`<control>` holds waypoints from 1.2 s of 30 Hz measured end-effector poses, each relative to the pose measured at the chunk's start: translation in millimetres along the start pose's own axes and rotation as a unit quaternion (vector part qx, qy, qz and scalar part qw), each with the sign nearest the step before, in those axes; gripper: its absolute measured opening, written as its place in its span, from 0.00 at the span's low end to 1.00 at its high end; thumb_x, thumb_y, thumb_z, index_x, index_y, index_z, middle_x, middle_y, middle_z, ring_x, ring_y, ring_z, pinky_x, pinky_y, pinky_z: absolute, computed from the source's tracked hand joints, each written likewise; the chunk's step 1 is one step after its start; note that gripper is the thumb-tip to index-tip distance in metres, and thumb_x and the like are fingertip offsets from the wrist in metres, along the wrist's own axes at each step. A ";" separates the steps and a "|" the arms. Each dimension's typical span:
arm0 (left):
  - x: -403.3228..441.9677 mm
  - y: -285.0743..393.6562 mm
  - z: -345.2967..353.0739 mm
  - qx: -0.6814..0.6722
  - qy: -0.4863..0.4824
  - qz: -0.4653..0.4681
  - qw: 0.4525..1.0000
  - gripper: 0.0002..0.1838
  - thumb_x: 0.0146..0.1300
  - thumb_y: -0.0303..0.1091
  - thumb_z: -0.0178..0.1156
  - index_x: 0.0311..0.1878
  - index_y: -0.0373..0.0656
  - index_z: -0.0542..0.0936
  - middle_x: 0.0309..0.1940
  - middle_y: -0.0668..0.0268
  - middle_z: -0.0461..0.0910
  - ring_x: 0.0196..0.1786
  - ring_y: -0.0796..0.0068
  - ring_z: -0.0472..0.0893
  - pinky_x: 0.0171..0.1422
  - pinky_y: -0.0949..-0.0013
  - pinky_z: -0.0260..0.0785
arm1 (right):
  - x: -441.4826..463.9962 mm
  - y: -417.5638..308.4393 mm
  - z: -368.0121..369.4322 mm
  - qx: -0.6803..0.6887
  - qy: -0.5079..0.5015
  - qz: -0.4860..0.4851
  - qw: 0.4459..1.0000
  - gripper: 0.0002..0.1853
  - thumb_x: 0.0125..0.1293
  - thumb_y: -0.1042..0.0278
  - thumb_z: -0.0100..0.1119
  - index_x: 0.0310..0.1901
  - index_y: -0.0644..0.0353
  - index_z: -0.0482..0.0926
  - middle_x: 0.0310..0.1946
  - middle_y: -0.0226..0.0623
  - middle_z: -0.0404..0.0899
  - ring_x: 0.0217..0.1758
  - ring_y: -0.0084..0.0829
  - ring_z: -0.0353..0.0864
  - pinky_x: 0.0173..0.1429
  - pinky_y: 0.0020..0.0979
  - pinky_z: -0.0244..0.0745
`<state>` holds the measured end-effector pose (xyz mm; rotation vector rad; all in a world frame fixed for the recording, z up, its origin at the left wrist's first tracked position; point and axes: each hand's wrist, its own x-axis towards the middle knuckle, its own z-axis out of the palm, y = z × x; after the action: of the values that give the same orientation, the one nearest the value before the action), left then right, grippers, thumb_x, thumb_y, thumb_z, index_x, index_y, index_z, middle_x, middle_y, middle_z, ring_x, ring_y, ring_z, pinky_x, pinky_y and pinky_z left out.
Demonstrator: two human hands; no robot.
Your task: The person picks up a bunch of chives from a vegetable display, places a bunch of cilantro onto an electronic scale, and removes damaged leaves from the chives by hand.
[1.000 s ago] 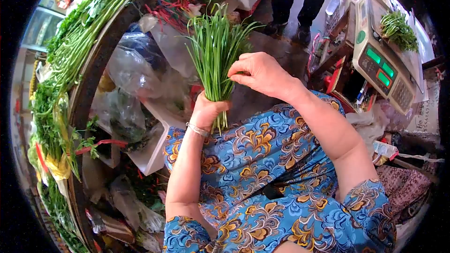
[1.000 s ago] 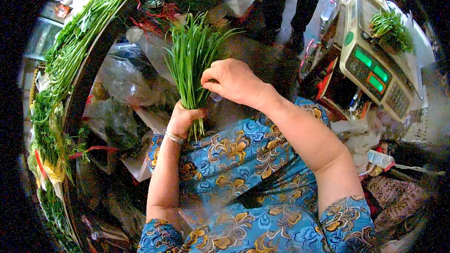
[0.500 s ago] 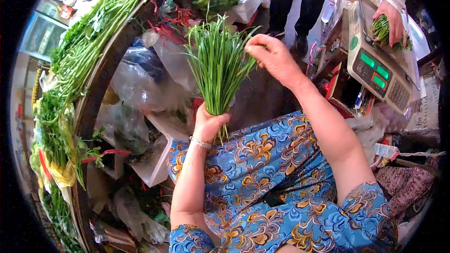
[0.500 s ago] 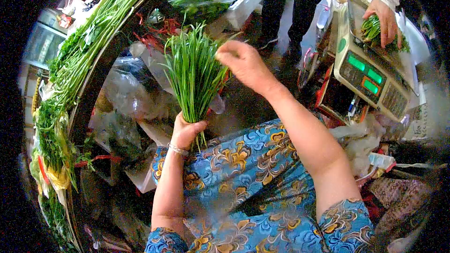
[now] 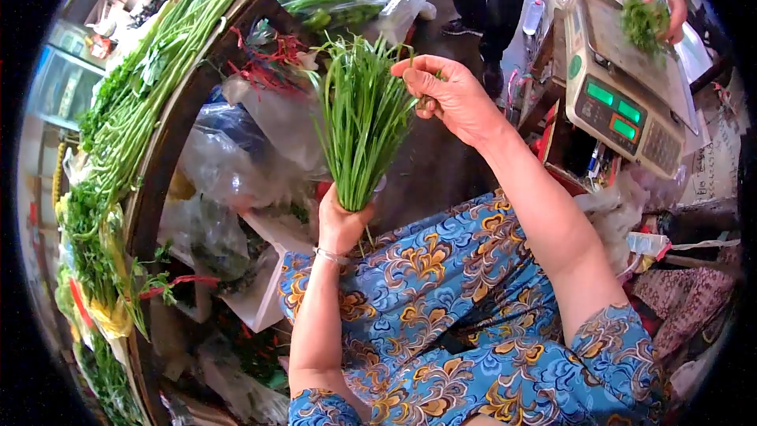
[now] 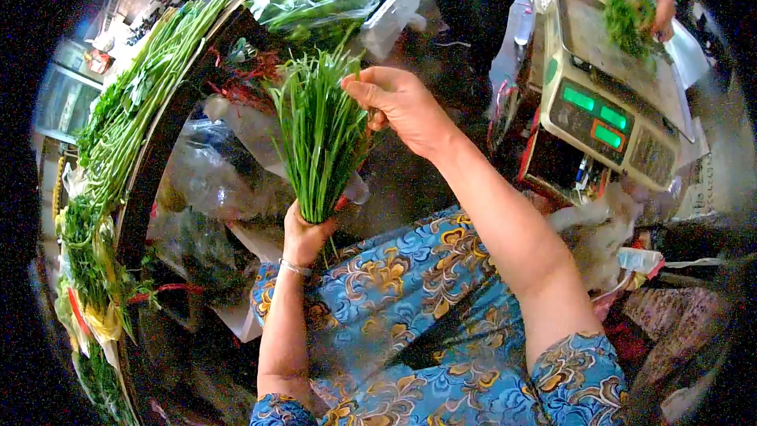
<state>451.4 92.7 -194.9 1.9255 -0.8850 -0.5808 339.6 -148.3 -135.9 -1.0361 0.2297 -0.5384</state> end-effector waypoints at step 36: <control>-0.1 -2.6 -6.3 -0.116 -0.087 -0.032 0.989 0.16 0.49 0.19 0.63 0.44 0.37 0.81 0.32 0.74 0.80 0.32 0.83 0.76 0.37 0.75 0.70 | -3.2 -1.6 -1.2 -0.465 -0.020 -0.267 0.844 0.14 0.59 0.77 0.64 0.48 0.58 0.81 0.34 0.36 0.74 0.37 0.29 0.78 0.45 0.27 0.74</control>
<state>456.6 97.1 -194.2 1.7161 -0.8263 -0.8614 335.8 -148.1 -135.4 -2.0964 0.1578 -0.9447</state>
